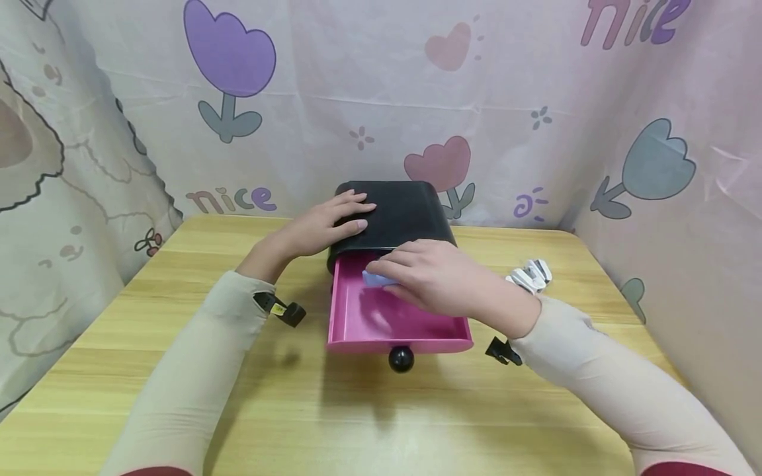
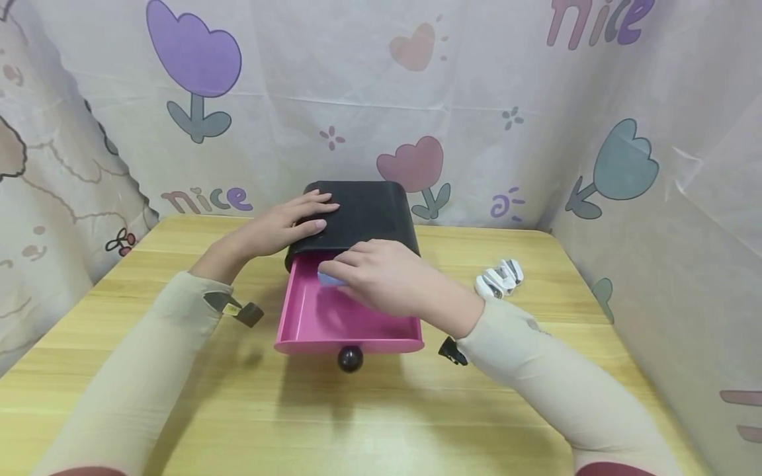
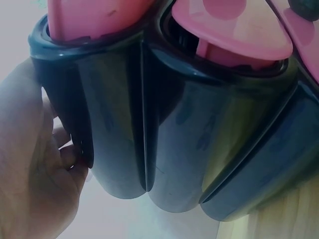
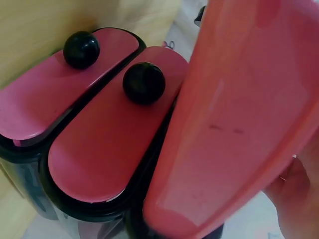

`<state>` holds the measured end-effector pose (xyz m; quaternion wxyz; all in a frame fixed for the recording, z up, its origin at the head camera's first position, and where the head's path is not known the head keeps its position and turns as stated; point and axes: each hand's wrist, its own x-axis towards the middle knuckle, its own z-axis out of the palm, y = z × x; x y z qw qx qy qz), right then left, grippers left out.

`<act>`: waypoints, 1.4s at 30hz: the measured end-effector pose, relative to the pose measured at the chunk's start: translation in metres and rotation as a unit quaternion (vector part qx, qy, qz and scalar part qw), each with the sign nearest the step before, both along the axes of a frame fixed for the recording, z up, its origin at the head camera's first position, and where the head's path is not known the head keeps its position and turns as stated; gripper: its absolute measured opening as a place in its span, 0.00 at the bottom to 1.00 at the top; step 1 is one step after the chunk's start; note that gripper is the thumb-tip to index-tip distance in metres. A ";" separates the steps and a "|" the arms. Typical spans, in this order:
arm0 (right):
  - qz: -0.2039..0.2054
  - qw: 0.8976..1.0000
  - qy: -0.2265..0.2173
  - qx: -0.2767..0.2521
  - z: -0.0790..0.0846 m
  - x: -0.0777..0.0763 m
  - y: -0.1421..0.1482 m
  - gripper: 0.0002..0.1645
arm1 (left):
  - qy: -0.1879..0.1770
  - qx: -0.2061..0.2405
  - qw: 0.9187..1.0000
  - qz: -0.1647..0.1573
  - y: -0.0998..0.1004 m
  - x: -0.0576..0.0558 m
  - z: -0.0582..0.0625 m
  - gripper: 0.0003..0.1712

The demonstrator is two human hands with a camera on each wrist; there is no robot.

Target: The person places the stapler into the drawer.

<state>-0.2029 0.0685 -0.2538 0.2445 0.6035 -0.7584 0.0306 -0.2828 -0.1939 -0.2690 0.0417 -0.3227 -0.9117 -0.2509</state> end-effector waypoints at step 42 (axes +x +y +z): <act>-0.023 1.000 0.010 -0.002 -0.007 -0.001 -0.012 0.16 | -0.002 0.009 1.000 -0.009 0.000 0.000 0.000 0.30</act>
